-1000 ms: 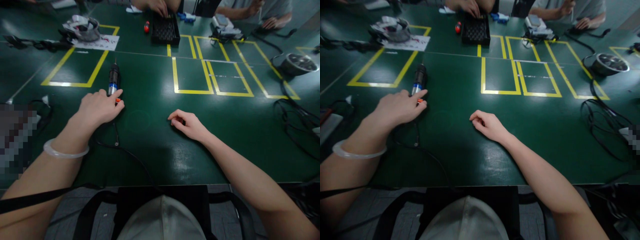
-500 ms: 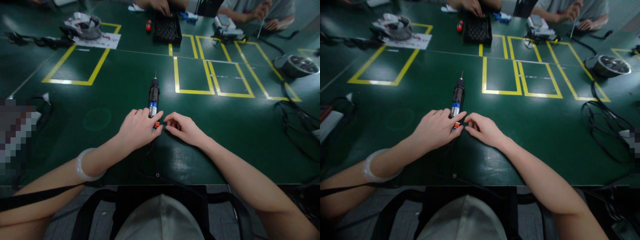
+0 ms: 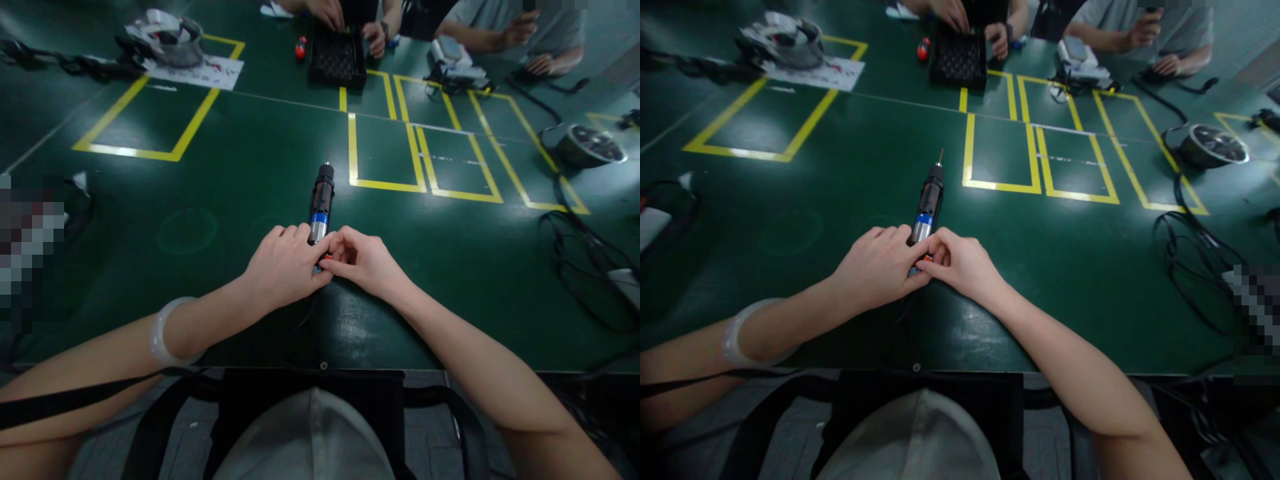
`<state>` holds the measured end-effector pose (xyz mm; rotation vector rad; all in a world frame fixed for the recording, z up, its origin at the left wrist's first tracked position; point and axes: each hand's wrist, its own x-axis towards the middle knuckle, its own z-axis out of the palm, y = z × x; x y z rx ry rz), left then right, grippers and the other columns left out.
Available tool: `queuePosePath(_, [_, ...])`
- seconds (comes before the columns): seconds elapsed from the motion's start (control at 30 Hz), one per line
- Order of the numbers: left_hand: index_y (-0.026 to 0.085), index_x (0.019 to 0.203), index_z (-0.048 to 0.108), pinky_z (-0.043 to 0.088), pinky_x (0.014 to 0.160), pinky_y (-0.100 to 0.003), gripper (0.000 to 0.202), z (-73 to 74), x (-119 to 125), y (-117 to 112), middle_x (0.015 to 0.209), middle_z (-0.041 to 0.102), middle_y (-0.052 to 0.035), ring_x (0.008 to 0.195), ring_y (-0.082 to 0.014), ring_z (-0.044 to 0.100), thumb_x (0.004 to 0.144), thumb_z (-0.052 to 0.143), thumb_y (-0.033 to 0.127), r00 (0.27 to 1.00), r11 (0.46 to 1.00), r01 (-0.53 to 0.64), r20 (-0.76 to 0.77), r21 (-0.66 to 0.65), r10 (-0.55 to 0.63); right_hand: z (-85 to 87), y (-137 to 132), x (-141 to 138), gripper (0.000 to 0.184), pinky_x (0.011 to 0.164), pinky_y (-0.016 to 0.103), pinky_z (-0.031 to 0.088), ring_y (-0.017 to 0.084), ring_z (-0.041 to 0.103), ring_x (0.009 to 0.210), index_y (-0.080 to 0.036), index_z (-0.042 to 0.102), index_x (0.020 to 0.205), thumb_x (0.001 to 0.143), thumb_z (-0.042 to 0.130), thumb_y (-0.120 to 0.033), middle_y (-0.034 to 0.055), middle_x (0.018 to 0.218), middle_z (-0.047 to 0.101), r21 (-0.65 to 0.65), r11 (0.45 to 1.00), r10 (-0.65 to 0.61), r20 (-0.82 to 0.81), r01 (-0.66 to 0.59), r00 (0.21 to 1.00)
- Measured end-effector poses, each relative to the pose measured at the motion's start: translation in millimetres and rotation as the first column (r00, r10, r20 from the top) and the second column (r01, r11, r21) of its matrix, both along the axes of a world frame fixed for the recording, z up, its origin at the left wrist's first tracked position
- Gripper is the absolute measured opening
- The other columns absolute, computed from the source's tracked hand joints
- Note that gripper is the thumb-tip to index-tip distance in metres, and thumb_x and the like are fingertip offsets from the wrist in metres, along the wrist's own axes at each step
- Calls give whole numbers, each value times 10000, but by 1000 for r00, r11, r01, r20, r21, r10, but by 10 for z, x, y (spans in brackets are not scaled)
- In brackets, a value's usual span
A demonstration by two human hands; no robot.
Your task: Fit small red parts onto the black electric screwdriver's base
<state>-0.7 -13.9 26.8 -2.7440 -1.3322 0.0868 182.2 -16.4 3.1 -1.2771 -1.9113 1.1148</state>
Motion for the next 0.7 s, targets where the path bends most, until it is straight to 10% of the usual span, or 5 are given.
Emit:
queuePosePath(0.3, [264,1504,474,443,759,-371,799,19,-118,96,1062,625,-150,913,-304,637,894,411,777,999,995,18,-45,-97,-22,30,-22,24,116,541,200,428,59,523,580,-180,565,871,793,624,-119,-46,753,580,-27,996,85,-81,-88,993])
queuePosePath(0.7, [290,1558,419,443,825,-373,846,24,-158,120,1187,616,-159,1011,-312,629,889,374,805,999,989,17,-26,-149,-21,32,158,261,257,401,139,485,75,630,522,-157,561,913,805,765,-272,-47,671,633,-444,846,125,-370,-294,920])
